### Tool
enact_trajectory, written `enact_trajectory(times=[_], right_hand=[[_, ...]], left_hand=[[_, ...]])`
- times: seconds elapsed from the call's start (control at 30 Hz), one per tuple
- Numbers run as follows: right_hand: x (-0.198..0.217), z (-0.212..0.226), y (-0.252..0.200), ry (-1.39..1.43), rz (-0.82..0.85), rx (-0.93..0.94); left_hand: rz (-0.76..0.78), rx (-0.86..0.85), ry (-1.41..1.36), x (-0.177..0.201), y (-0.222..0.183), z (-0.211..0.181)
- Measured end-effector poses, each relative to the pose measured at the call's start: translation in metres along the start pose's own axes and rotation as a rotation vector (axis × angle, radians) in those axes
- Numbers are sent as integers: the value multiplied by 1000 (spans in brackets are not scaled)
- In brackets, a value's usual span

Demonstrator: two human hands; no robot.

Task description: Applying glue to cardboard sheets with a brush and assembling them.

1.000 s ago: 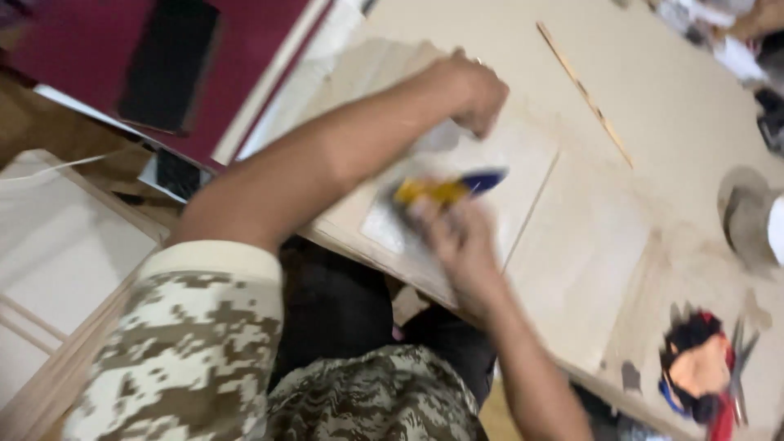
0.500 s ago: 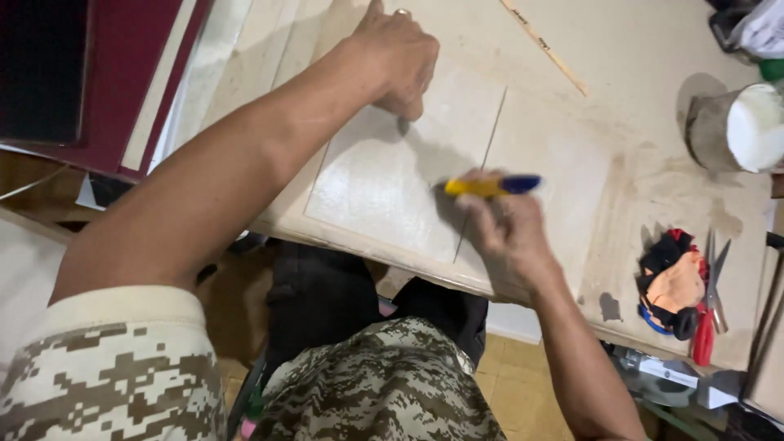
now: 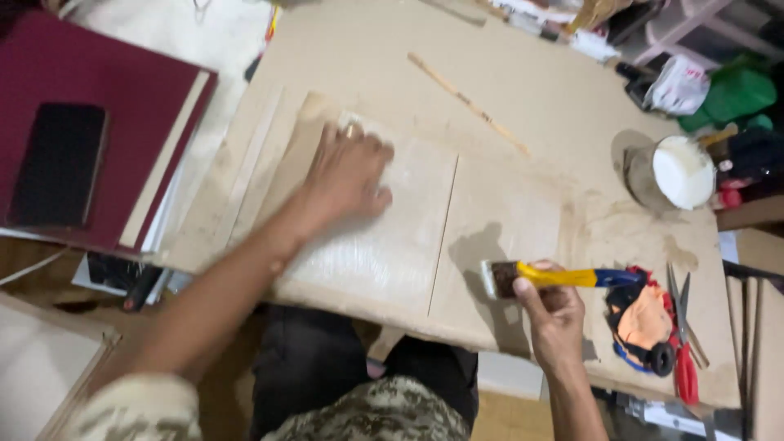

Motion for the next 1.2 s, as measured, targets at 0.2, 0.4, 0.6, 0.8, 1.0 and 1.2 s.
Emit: enact_trajectory(times=[0.2,0.4,0.6,0.8,1.0,1.2], right_hand=[[-70,79,0,-190,385,339],[-147,90,62,8,749,656],[-168,90,168,-594,307,634],[-198,92,85,-365,827,831],[-212,98,158,-542,251,556],[-278,106,109,-485,686,1079]], left_hand=[[348,-17,-113,1,-113,-73],[-274,-112,-281,-17,-157,-67],[-272,-117,-307,-15,-160,-69],[-57,-49,-302,-32,-154,-66],[-48,-30,-360,-27,-148,-70],[-81,-62,-398,-26,-149,-74]])
Point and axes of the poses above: each hand's wrist, its own y-axis towards the middle knuckle, its own x-axis out of the back of the hand, z = x × y, the point moved 5 cm from there along y, towards the middle knuckle, and after that the axes turned 11 degrees about -y, right-handed, at the moved point
